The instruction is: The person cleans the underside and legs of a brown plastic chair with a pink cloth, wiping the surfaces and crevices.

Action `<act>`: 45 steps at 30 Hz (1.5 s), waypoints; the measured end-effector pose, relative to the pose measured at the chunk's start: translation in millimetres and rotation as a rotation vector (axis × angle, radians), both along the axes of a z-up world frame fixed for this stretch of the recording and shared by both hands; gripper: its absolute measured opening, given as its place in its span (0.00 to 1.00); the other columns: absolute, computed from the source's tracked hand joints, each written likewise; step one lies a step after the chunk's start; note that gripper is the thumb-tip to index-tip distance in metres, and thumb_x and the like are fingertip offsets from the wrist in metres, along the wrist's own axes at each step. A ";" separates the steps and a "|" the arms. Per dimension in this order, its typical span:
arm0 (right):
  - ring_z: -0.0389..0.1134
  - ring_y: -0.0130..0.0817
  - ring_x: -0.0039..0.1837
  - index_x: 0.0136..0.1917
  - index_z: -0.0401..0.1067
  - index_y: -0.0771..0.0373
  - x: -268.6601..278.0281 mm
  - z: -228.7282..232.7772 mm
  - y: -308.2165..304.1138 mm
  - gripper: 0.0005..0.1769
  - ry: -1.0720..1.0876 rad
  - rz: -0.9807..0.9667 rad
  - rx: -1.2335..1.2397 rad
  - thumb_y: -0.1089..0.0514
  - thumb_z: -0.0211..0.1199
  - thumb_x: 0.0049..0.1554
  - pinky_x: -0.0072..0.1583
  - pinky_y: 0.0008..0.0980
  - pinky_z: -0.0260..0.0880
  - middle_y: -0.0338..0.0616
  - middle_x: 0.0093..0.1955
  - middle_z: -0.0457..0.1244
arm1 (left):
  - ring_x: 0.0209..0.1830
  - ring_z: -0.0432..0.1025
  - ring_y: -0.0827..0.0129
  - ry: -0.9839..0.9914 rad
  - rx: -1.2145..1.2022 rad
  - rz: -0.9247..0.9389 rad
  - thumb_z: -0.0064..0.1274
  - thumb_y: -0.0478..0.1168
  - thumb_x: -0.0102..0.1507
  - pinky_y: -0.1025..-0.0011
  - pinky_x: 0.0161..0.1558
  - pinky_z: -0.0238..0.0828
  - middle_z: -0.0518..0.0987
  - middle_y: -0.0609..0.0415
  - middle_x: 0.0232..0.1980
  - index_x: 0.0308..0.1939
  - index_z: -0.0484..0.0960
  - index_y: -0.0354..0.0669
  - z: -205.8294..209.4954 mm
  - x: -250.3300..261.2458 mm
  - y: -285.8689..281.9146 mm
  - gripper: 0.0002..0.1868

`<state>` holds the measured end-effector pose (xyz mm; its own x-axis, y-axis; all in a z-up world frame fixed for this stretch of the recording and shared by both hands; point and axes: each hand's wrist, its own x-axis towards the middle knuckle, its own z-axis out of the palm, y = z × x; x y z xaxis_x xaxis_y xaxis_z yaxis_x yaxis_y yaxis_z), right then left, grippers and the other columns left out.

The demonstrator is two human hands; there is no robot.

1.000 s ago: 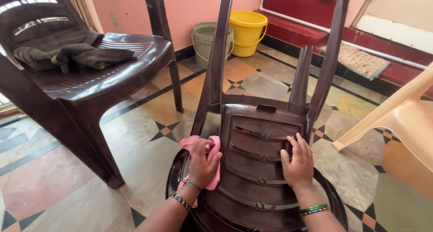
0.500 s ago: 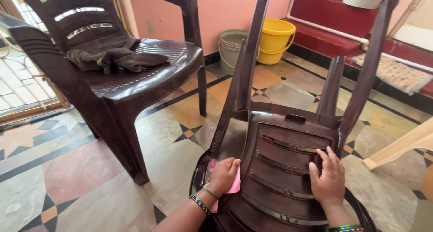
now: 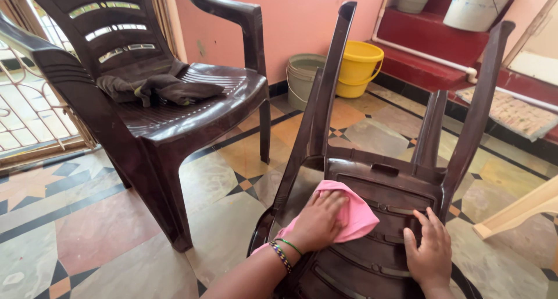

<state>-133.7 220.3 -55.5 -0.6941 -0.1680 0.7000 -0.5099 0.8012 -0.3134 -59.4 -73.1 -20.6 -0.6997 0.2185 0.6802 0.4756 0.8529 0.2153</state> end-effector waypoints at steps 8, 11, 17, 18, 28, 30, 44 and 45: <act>0.54 0.52 0.79 0.71 0.66 0.51 -19.9 7.8 -11.3 0.29 -0.055 -0.032 -0.024 0.44 0.57 0.59 0.77 0.49 0.52 0.48 0.79 0.56 | 0.77 0.56 0.48 -0.038 0.019 0.011 0.47 0.55 0.67 0.56 0.77 0.42 0.68 0.40 0.74 0.71 0.68 0.33 12.2 -50.3 -14.3 0.35; 0.54 0.53 0.78 0.71 0.67 0.50 -24.5 13.7 -13.3 0.29 -0.101 -0.077 -0.024 0.44 0.59 0.58 0.75 0.49 0.52 0.48 0.79 0.56 | 0.73 0.62 0.50 0.018 0.125 0.024 0.48 0.49 0.66 0.59 0.76 0.51 0.72 0.42 0.71 0.68 0.72 0.35 10.5 -55.6 -8.5 0.30; 0.54 0.54 0.77 0.70 0.67 0.51 -4.8 -0.3 -5.3 0.29 -0.026 -0.052 0.006 0.45 0.58 0.57 0.76 0.50 0.52 0.50 0.78 0.56 | 0.55 0.72 0.55 0.078 0.207 0.121 0.51 0.36 0.57 0.57 0.58 0.64 0.79 0.51 0.54 0.52 0.80 0.44 5.7 -39.3 7.7 0.18; 0.54 0.55 0.76 0.70 0.67 0.52 -2.3 -2.2 -2.7 0.29 -0.015 -0.042 0.024 0.46 0.58 0.57 0.75 0.50 0.52 0.51 0.78 0.56 | 0.52 0.73 0.57 0.109 0.148 0.180 0.53 0.35 0.54 0.53 0.51 0.63 0.80 0.52 0.50 0.45 0.80 0.45 6.2 -37.0 9.8 0.15; 0.54 0.53 0.77 0.70 0.66 0.53 4.6 5.0 -9.9 0.28 0.002 -0.023 -0.017 0.45 0.57 0.58 0.74 0.49 0.52 0.49 0.77 0.56 | 0.40 0.68 0.65 0.244 1.495 -0.225 0.43 0.26 0.69 0.72 0.44 0.65 0.76 0.48 0.43 0.47 0.76 0.39 75.9 -109.4 -14.2 0.07; 0.55 0.52 0.77 0.70 0.67 0.51 5.1 6.5 -10.6 0.28 -0.025 -0.040 -0.024 0.45 0.58 0.57 0.74 0.49 0.53 0.47 0.78 0.56 | 0.40 0.67 0.63 0.118 1.542 -0.414 0.42 0.26 0.69 0.71 0.41 0.62 0.78 0.45 0.45 0.47 0.78 0.36 78.7 -134.7 -8.1 0.09; 0.55 0.52 0.77 0.70 0.66 0.51 3.2 6.1 -9.2 0.29 -0.034 -0.035 -0.040 0.46 0.59 0.56 0.75 0.49 0.53 0.47 0.78 0.56 | 0.66 0.67 0.51 0.222 -0.029 0.328 0.43 0.53 0.66 0.52 0.71 0.49 0.78 0.44 0.58 0.50 0.81 0.36 31.0 -117.3 -0.3 0.24; 0.55 0.52 0.77 0.70 0.66 0.51 5.8 4.6 -8.5 0.29 -0.029 -0.033 -0.039 0.46 0.59 0.57 0.75 0.50 0.53 0.47 0.78 0.56 | 0.66 0.67 0.51 0.217 -0.030 0.329 0.43 0.53 0.66 0.52 0.71 0.49 0.78 0.44 0.58 0.50 0.81 0.36 29.3 -115.2 0.7 0.24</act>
<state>-127.8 211.9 -50.9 -0.7188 -0.1175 0.6852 -0.4737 0.8041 -0.3591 -174.6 -72.4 8.7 -0.5762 0.0288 0.8168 0.2075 0.9718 0.1121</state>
